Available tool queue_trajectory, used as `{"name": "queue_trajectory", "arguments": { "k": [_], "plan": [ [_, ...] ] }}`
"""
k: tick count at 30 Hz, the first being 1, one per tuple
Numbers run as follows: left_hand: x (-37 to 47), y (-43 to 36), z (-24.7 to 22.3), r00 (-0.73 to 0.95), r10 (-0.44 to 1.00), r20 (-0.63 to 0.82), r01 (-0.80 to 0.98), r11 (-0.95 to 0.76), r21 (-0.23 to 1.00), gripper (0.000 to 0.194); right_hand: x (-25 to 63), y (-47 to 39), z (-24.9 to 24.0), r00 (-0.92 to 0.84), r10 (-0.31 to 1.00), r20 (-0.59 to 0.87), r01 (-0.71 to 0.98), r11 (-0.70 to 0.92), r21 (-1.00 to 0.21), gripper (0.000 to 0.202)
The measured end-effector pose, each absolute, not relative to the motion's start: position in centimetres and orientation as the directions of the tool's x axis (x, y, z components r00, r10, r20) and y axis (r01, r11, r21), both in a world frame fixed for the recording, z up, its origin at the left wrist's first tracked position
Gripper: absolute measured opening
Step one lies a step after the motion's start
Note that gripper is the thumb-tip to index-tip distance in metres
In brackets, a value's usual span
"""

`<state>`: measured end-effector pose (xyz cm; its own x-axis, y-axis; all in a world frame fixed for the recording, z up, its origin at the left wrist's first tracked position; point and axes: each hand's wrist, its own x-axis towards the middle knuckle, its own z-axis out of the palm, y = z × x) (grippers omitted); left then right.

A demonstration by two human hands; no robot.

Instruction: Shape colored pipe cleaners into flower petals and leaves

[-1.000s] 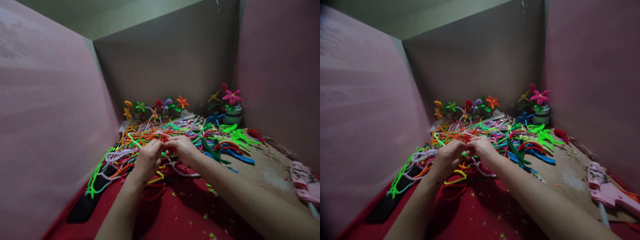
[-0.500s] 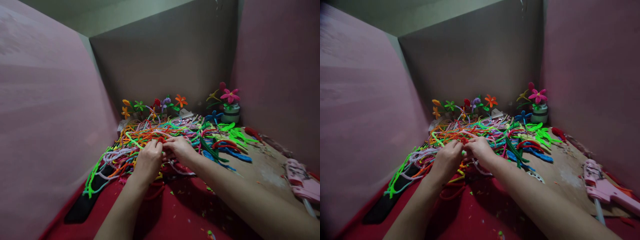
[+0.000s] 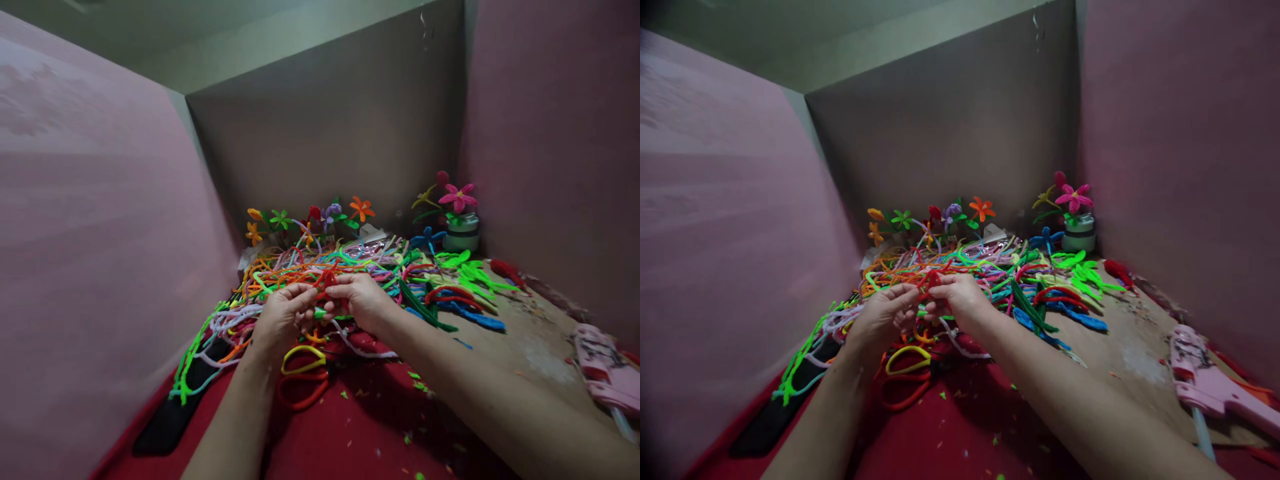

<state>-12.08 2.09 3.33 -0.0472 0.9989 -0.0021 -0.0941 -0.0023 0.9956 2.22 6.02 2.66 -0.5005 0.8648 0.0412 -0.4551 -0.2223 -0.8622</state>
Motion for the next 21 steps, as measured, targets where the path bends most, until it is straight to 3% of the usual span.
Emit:
{"name": "queue_trajectory", "arguments": {
  "k": [4, 9, 13, 16, 21],
  "plan": [
    [-11.5, 1.7, 3.3, 0.004, 1.000, -0.019, -0.169, 0.020, 0.985, 0.028, 2.1, 5.7, 2.7, -0.505, 0.863, 0.029, -0.425, -0.219, -0.878, 0.006],
    [-10.1, 1.1, 3.3, -0.078, 0.984, 0.160, 0.136, -0.149, 0.979, 0.023, 2.0, 5.6, 2.4, -0.507, 0.861, 0.049, -0.400, -0.185, -0.898, 0.005],
    [-9.9, 1.2, 3.0, -0.116, 0.868, 0.482, 0.483, -0.375, 0.791, 0.016, 1.9, 5.7, 2.2, -0.509, 0.860, 0.041, -0.418, -0.206, -0.885, 0.004],
    [-10.1, 1.3, 2.8, -0.061, 0.755, 0.653, 0.592, -0.500, 0.633, 0.014, 2.0, 5.8, 2.1, -0.547, 0.834, 0.065, -0.448, -0.227, -0.865, 0.007],
    [-10.1, 1.3, 2.7, -0.012, 0.897, 0.442, 0.384, -0.404, 0.830, 0.010, 2.3, 6.0, 2.2, -0.585, 0.809, 0.057, -0.449, -0.264, -0.854, 0.013]
  ]
}}
